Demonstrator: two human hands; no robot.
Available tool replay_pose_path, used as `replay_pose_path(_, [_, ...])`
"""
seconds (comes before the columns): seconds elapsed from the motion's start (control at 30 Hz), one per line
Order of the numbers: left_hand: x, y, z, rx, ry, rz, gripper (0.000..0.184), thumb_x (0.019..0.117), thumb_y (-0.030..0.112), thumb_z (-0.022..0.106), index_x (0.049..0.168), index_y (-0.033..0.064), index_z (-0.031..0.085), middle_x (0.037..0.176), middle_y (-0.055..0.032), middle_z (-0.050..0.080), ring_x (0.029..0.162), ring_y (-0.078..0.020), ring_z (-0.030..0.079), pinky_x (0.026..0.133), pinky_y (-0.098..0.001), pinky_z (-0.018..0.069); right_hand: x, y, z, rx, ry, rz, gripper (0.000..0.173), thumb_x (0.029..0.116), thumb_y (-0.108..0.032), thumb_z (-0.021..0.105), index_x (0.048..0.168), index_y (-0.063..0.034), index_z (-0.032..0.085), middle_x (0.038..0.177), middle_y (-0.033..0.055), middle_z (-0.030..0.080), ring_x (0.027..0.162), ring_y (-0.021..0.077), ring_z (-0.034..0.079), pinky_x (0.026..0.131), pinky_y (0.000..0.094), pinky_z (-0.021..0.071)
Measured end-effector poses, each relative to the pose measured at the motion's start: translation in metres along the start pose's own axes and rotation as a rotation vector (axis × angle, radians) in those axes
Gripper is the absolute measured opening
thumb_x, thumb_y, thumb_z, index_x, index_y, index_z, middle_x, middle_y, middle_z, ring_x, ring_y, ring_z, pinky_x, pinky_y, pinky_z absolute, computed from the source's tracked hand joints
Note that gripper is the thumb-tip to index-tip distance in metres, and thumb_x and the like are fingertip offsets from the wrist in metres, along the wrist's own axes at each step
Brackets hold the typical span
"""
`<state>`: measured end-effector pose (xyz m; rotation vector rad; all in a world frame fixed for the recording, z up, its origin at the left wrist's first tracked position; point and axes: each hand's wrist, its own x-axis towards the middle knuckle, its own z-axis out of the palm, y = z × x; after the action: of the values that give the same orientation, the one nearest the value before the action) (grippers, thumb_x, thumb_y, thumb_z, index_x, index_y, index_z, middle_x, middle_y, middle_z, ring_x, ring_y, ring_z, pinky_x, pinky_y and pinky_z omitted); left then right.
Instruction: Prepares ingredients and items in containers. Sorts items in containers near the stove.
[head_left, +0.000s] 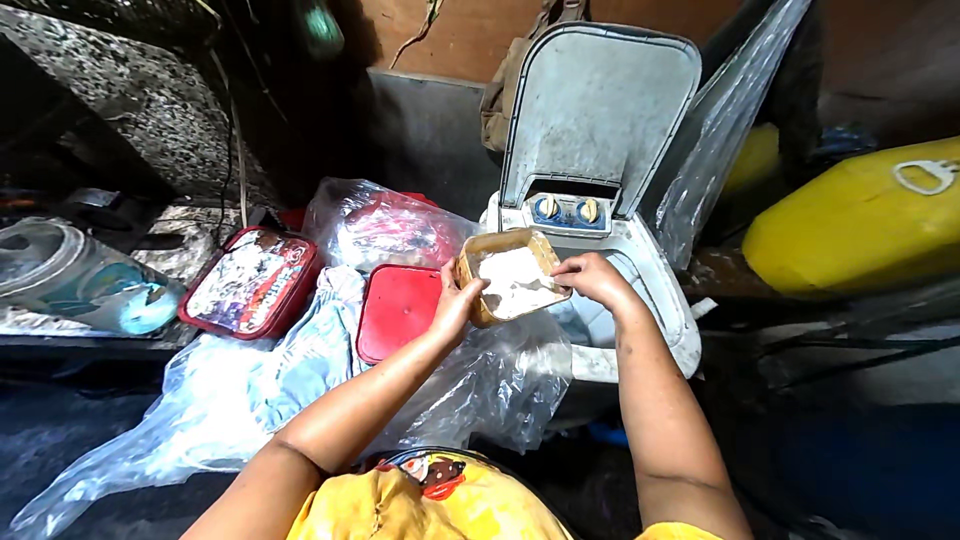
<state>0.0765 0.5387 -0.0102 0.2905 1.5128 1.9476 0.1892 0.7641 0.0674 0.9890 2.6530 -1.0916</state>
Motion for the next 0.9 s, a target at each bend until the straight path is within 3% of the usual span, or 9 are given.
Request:
replay_pose_path(0.07, [0.000,-0.001,-0.001,0.006,0.010,0.000,0.083,0.0930,0.022,0.068,0.160,0.0189,0.019,0.123,-0.0181,0.061,0.096,-0.0249,0.067,0.077,-0.0413,0.0584,0.001,0.005,0.000,-0.017,-0.031,-0.014,0.013,0.0967,-0.015,0.071,0.106,-0.0081,0.077,0.086,0.0059,0.071,0.066,0.0124,0.056,0.064,0.0344,0.0482])
replay_pose_path(0.27, [-0.001,-0.001,0.002,0.017,-0.005,-0.004,0.086,0.0916,0.022,0.070,0.160,0.0197,0.018,0.133,-0.0199,0.057,0.103,-0.0282,0.067,0.081,-0.0447,0.0587,0.007,0.008,0.014,-0.075,-0.088,-0.141,0.015,0.0962,-0.015,0.071,0.106,-0.0060,0.078,0.103,0.0133,0.074,0.098,0.0251,0.070,0.093,0.0504,0.0548])
replay_pose_path(0.33, [-0.002,-0.001,0.002,0.011,-0.008,-0.011,0.085,0.0923,0.021,0.070,0.160,0.0208,0.018,0.134,-0.0197,0.056,0.102,-0.0280,0.067,0.081,-0.0445,0.0586,0.005,0.005,0.011,-0.004,-0.138,-0.082,0.016,0.0976,-0.014,0.069,0.109,-0.0056,0.076,0.097,0.0095,0.073,0.084,0.0164,0.066,0.080,0.0387,0.0547])
replay_pose_path(0.43, [-0.001,-0.002,-0.002,-0.005,-0.011,-0.022,0.085,0.0931,0.022,0.069,0.161,0.0211,0.017,0.131,-0.0192,0.058,0.100,-0.0274,0.067,0.079,-0.0443,0.0587,0.000,0.012,-0.003,0.146,-0.129,0.009,0.017,0.0996,-0.014,0.067,0.113,-0.0076,0.075,0.082,0.0022,0.069,0.056,0.0050,0.047,0.052,0.0233,0.0381])
replay_pose_path(0.57, [-0.002,-0.001,-0.010,-0.024,-0.005,-0.044,0.084,0.0940,0.024,0.068,0.161,0.0202,0.018,0.122,-0.0176,0.062,0.092,-0.0242,0.068,0.076,-0.0405,0.0587,-0.012,0.028,-0.029,0.249,0.055,0.033,0.017,0.1015,-0.014,0.064,0.114,-0.0065,0.073,0.081,0.0016,0.070,0.051,0.0028,0.045,0.046,0.0201,0.0351])
replay_pose_path(0.6, [-0.002,0.000,-0.012,-0.022,-0.002,-0.042,0.083,0.0939,0.023,0.068,0.160,0.0195,0.018,0.120,-0.0172,0.062,0.091,-0.0233,0.067,0.075,-0.0395,0.0582,-0.016,0.031,-0.034,0.179,0.159,0.032,0.017,0.1010,-0.015,0.065,0.113,-0.0072,0.073,0.084,0.0028,0.071,0.055,0.0055,0.049,0.050,0.0236,0.0396])
replay_pose_path(0.67, [-0.003,0.001,-0.014,-0.026,0.005,-0.035,0.083,0.0936,0.023,0.069,0.160,0.0185,0.019,0.118,-0.0173,0.064,0.091,-0.0227,0.068,0.077,-0.0392,0.0581,-0.023,0.033,-0.040,-0.049,0.368,0.041,0.020,0.1001,-0.014,0.065,0.116,-0.0066,0.074,0.102,0.0144,0.074,0.085,0.0267,0.067,0.078,0.0503,0.0545])
replay_pose_path(0.73, [-0.004,0.001,-0.016,-0.037,0.008,-0.032,0.083,0.0924,0.023,0.070,0.159,0.0186,0.020,0.118,-0.0166,0.064,0.089,-0.0222,0.068,0.075,-0.0386,0.0583,-0.031,0.024,-0.035,-0.207,0.532,0.052,0.024,0.1003,-0.012,0.060,0.119,-0.0052,0.074,0.115,0.0225,0.072,0.109,0.0416,0.068,0.096,0.0663,0.0474])
replay_pose_path(0.9, [-0.011,0.005,-0.018,-0.073,-0.008,-0.036,0.082,0.0928,0.022,0.070,0.159,0.0193,0.021,0.117,-0.0153,0.064,0.088,-0.0206,0.067,0.074,-0.0373,0.0574,-0.035,-0.007,0.011,-0.147,0.445,-0.361,0.021,0.0977,-0.014,0.065,0.113,-0.0062,0.076,0.112,0.0167,0.072,0.100,0.0301,0.069,0.088,0.0523,0.0556])
